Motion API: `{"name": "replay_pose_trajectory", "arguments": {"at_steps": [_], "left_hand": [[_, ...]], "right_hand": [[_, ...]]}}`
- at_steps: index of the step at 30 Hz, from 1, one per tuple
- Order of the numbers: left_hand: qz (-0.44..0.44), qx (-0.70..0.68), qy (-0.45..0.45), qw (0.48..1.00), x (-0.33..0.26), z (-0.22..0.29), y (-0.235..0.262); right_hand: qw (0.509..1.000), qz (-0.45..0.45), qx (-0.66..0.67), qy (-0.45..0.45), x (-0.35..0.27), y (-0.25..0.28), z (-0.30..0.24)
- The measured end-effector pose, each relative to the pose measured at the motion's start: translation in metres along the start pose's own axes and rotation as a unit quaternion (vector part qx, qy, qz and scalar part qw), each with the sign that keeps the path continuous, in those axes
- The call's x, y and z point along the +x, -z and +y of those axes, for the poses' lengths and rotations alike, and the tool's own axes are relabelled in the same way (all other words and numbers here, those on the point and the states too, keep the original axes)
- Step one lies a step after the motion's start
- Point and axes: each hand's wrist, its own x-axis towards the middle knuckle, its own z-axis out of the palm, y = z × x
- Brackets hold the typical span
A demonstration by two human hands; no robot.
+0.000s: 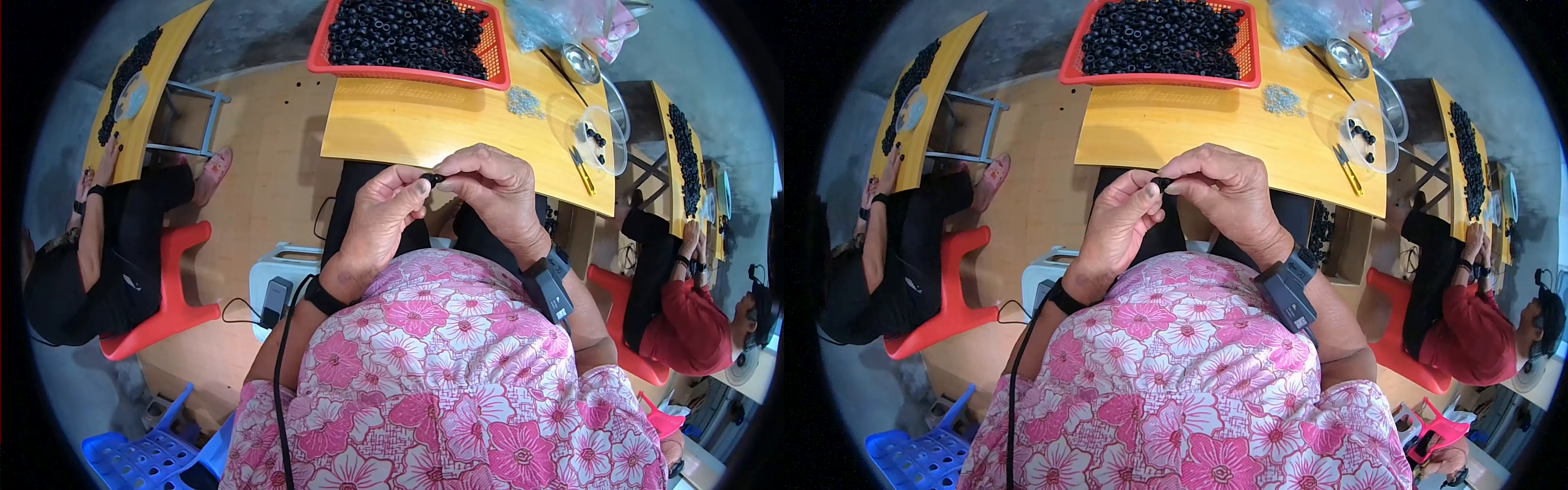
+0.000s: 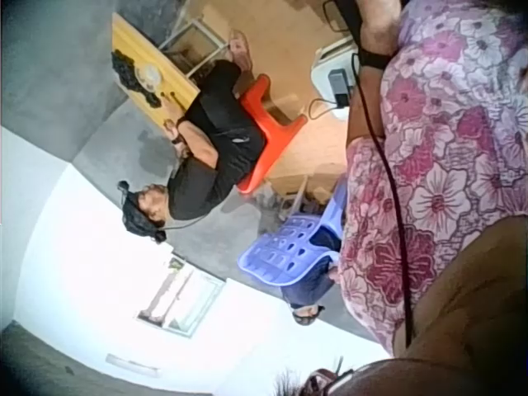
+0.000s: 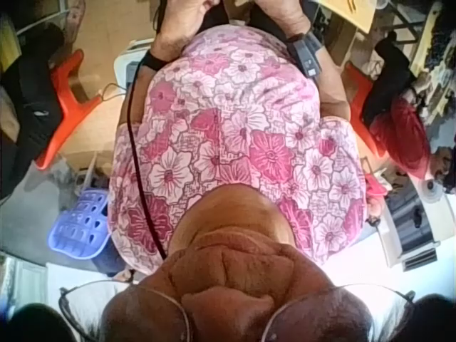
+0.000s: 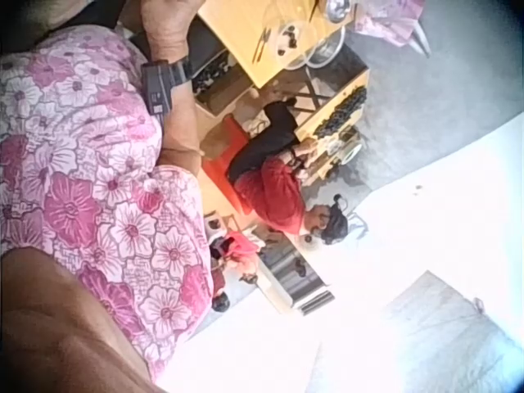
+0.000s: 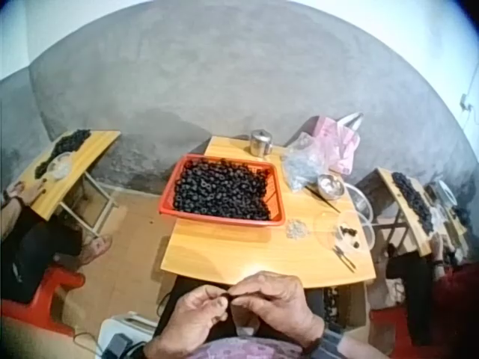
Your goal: Assembling small black plastic components by inserting metal pins and combining pieces.
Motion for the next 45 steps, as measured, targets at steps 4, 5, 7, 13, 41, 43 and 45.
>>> {"name": "replay_pose_trajectory", "arguments": {"at_steps": [4, 5, 7, 13, 41, 43, 45], "left_hand": [[0.0, -0.004, -0.002, 1.0, 0.001, 0.0, -0.001], [0.0, -0.005, -0.002, 1.0, 0.001, 0.0, -0.001], [-0.01, -0.014, 0.0, 1.0, 0.001, 0.0, 0.0], [-0.003, -0.025, 0.013, 1.0, 0.001, 0.002, 0.001], [0.001, -0.057, 0.004, 0.998, 0.0, -0.001, 0.004], [-0.005, -0.062, 0.001, 0.998, -0.001, 0.0, 0.003], [-0.006, -0.054, 0.002, 0.999, -0.001, 0.0, 0.003]], "right_hand": [[0.999, 0.012, 0.047, -0.021, -0.001, -0.002, 0.005], [0.997, 0.02, 0.071, -0.034, -0.001, -0.002, 0.006], [0.996, 0.014, 0.069, -0.053, 0.0, -0.001, 0.008], [0.991, 0.003, 0.101, -0.083, 0.004, -0.001, 0.016], [0.969, -0.005, 0.183, -0.167, 0.0, -0.006, 0.022], [0.966, -0.001, 0.198, -0.166, 0.0, -0.008, 0.022], [0.963, 0.004, 0.212, -0.165, -0.001, -0.01, 0.021]]}}
